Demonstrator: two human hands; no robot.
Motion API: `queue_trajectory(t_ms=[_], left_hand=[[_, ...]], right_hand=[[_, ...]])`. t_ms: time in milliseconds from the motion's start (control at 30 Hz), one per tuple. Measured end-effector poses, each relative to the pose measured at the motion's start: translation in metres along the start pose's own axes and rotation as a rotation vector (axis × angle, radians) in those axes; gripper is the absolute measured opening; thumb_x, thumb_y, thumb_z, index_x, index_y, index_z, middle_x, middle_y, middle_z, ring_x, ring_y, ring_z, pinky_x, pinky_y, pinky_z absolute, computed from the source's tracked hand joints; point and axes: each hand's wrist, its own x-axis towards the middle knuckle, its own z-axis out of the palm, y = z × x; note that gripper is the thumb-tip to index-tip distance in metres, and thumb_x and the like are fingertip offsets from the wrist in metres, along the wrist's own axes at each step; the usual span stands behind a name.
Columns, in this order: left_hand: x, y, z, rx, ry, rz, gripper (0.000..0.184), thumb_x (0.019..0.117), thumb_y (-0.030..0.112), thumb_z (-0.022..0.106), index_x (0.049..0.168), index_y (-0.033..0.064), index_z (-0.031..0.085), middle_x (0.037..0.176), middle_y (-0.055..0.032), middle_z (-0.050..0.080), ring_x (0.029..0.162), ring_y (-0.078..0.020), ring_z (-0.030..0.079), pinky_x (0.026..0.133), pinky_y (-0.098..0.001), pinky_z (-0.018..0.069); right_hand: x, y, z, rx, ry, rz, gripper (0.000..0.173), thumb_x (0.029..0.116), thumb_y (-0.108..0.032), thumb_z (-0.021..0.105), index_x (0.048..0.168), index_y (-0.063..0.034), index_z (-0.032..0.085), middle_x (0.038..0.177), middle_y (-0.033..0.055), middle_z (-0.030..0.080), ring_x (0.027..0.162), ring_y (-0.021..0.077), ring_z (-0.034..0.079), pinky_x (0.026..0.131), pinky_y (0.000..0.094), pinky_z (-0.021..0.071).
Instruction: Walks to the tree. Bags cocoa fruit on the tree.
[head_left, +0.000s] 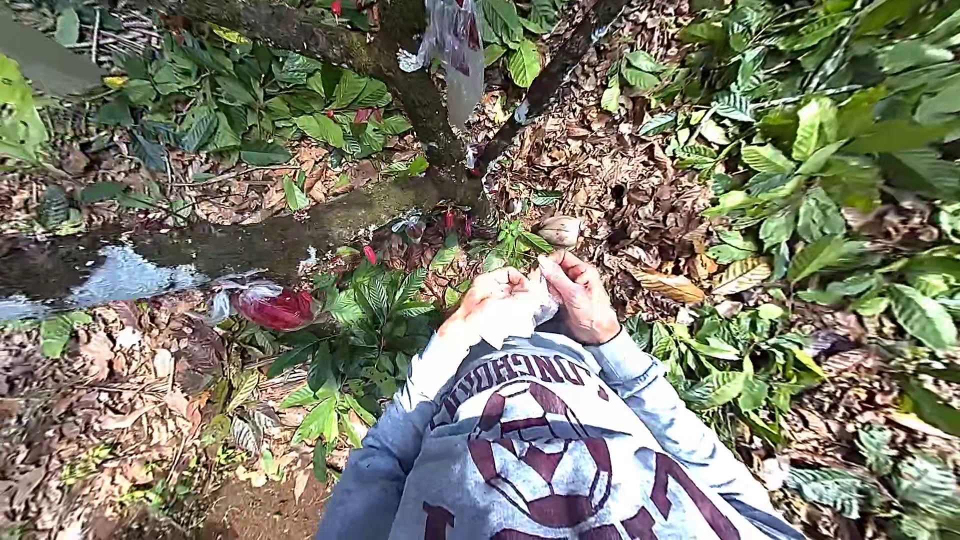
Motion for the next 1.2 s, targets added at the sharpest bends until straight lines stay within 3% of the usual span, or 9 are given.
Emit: queue_trajectory(t_ms=[133, 200, 333, 467, 567, 700, 867, 1033, 1200], left_hand=[[0.017, 0.004, 0.017, 0.085, 0.208, -0.027, 0.011, 0.0935, 0.01, 0.07, 0.1, 0.0009, 0.067, 0.085, -0.007, 0.07, 0.077, -0.014, 0.067, 0.074, -0.0329, 0.0584], [0.023, 0.004, 0.025, -0.018, 0.221, 0.026, 0.012, 0.0973, 0.009, 0.066, 0.104, -0.0002, 0.067, 0.096, -0.0113, 0.073, 0.085, -0.017, 0.069, 0.079, -0.035, 0.0588], [0.027, 0.006, 0.045, -0.212, 0.144, 0.125, 0.003, 0.0996, 0.01, 0.06, 0.1, 0.0073, 0.062, 0.084, -0.008, 0.071, 0.074, -0.0148, 0.069, 0.069, -0.0304, 0.0583], [0.015, 0.019, 0.054, 0.078, 0.1, 0.337, 0.009, 0.093, 0.013, 0.072, 0.096, 0.0062, 0.067, 0.088, -0.0006, 0.067, 0.083, -0.0077, 0.063, 0.077, -0.0263, 0.0529], [-0.014, 0.064, 0.069, 0.479, 0.129, 0.464, 0.014, 0.0856, 0.016, 0.082, 0.087, 0.0044, 0.074, 0.087, -0.003, 0.071, 0.089, -0.0092, 0.064, 0.082, -0.0267, 0.0519], [-0.075, 0.127, 0.104, 0.739, 0.142, 0.474, 0.013, 0.0908, 0.018, 0.08, 0.099, 0.008, 0.078, 0.089, -0.002, 0.069, 0.083, -0.0032, 0.062, 0.071, -0.0169, 0.051], [-0.127, 0.152, 0.128, 0.702, 0.209, 0.521, 0.013, 0.0953, 0.019, 0.073, 0.09, 0.0077, 0.072, 0.074, -0.0013, 0.065, 0.066, -0.005, 0.061, 0.059, -0.0194, 0.0493], [-0.144, 0.154, 0.082, 0.713, 0.143, 0.462, 0.008, 0.0927, 0.015, 0.076, 0.092, 0.0067, 0.074, 0.079, -0.0028, 0.065, 0.07, -0.0051, 0.059, 0.061, -0.0183, 0.0476], [-0.142, 0.102, -0.006, 0.855, 0.365, 0.293, 0.011, 0.0942, 0.018, 0.075, 0.098, 0.0094, 0.08, 0.091, -0.0013, 0.068, 0.085, -0.0042, 0.062, 0.075, -0.0206, 0.0527]], right_hand=[[0.008, -0.016, -0.025, 0.033, -0.038, 0.039, 0.014, 0.1057, -0.018, 0.056, 0.093, -0.013, 0.058, 0.062, -0.0063, 0.047, 0.049, 0.0031, 0.041, 0.05, 0.0202, 0.0401], [0.013, -0.028, -0.039, 0.051, -0.124, 0.038, 0.013, 0.1063, -0.018, 0.055, 0.095, -0.013, 0.058, 0.064, -0.0054, 0.052, 0.052, 0.0036, 0.048, 0.052, 0.0204, 0.0452], [0.025, -0.047, -0.072, 0.004, -0.361, 0.079, 0.015, 0.1046, -0.024, 0.059, 0.097, -0.0123, 0.064, 0.07, -0.0057, 0.058, 0.058, 0.0037, 0.056, 0.056, 0.0212, 0.0498], [0.046, -0.084, -0.094, -0.171, -0.744, 0.057, 0.024, 0.1011, -0.031, 0.067, 0.103, -0.0089, 0.074, 0.075, -0.0077, 0.068, 0.057, -0.0026, 0.056, 0.05, 0.015, 0.0478], [0.061, -0.132, -0.083, -0.221, -0.986, -0.125, 0.02, 0.0971, -0.027, 0.073, 0.094, -0.0076, 0.077, 0.081, -0.0024, 0.068, 0.071, 0.001, 0.059, 0.063, 0.0165, 0.0492], [0.063, -0.207, -0.045, -0.247, -1.229, -0.383, 0.014, 0.0976, -0.024, 0.072, 0.097, -0.0114, 0.078, 0.085, -0.0005, 0.067, 0.078, 0.0017, 0.061, 0.065, 0.0157, 0.0475], [0.05, -0.247, -0.012, -0.311, -1.291, -0.373, 0.021, 0.0997, -0.025, 0.066, 0.097, -0.0035, 0.069, 0.071, 0.0066, 0.062, 0.061, 0.0099, 0.056, 0.054, 0.0237, 0.0418], [0.052, -0.212, 0.017, -0.439, -1.266, -0.414, 0.019, 0.1, -0.027, 0.068, 0.101, -0.0089, 0.073, 0.08, 0.0037, 0.066, 0.068, 0.0076, 0.061, 0.056, 0.0222, 0.0455], [0.066, -0.109, 0.051, -0.682, -1.178, -0.3, 0.026, 0.1031, -0.038, 0.062, 0.104, -0.0195, 0.079, 0.084, -0.0046, 0.067, 0.073, 0.0011, 0.06, 0.063, 0.0199, 0.048]])
